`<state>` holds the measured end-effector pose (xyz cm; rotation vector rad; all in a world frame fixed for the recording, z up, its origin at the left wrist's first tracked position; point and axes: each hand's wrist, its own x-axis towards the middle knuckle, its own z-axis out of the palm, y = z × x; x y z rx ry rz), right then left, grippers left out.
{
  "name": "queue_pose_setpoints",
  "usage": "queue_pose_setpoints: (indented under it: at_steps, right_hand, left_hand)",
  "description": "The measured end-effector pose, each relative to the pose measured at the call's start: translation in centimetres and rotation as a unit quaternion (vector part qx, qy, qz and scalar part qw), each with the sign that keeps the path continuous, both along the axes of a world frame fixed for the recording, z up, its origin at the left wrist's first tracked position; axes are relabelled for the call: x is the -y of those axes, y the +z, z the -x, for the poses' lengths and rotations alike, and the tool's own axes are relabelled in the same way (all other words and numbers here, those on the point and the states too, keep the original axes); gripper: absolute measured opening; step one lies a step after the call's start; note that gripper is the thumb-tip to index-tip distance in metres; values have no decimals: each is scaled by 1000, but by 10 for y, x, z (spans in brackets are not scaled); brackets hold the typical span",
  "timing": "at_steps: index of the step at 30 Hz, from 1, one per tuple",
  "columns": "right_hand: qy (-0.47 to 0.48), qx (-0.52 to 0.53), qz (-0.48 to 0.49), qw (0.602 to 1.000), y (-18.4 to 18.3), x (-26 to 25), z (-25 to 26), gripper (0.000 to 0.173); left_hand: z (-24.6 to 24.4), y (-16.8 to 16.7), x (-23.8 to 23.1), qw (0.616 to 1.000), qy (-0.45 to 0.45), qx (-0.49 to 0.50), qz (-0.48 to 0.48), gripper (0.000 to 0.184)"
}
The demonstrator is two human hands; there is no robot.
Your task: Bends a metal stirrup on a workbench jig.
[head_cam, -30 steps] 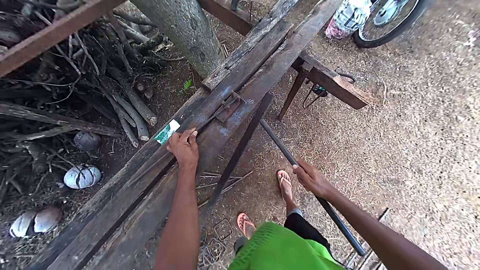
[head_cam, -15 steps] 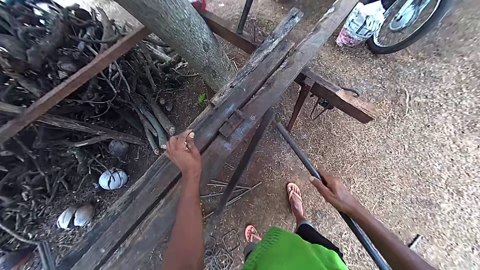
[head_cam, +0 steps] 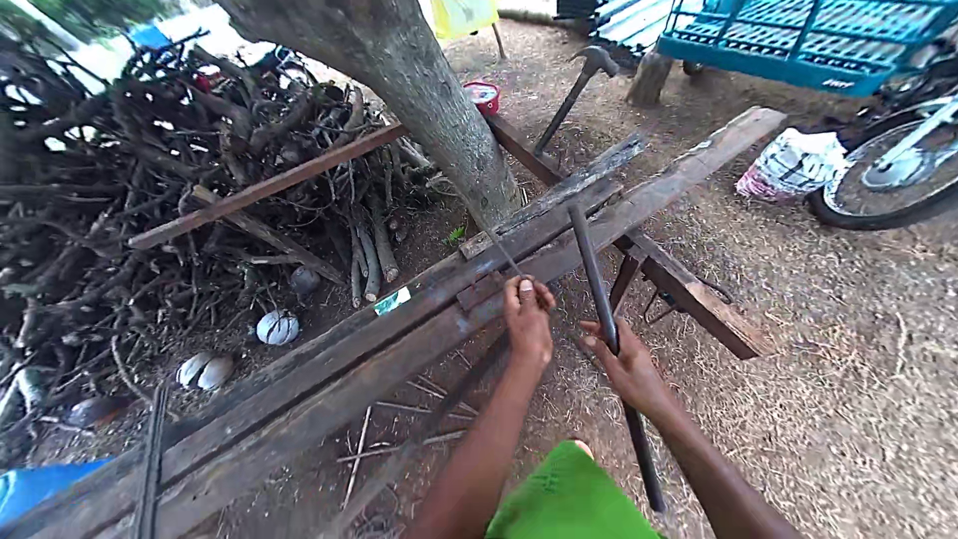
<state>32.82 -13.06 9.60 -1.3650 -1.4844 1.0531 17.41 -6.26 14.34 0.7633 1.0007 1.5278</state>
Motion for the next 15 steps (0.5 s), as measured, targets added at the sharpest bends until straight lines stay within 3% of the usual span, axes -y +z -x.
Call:
queue_pose_setpoints:
  at_steps: [3,6,8,10,15]
  right_hand:
    - [1,-4,26,1000,-10,-5,0,33]
    - [-18,79,19,996,-20,-12,-5,32]
    - [-12,125,9,992,-21,-21,-12,34]
    - [0,179,-1,984,-17,-33,-21,38]
    - [31,325,0,945,8,-73,-43,38]
  left_hand:
    - [-13,-2,4,998,6,60,32,23]
    - [9,-20,7,998,-44,-43,26,26]
    - [42,-35,13,978,-79,-191,19,30]
    - [84,-50,27,956,-93,-274,40,31]
    - [187,-94,51,952,24,-277,129,28]
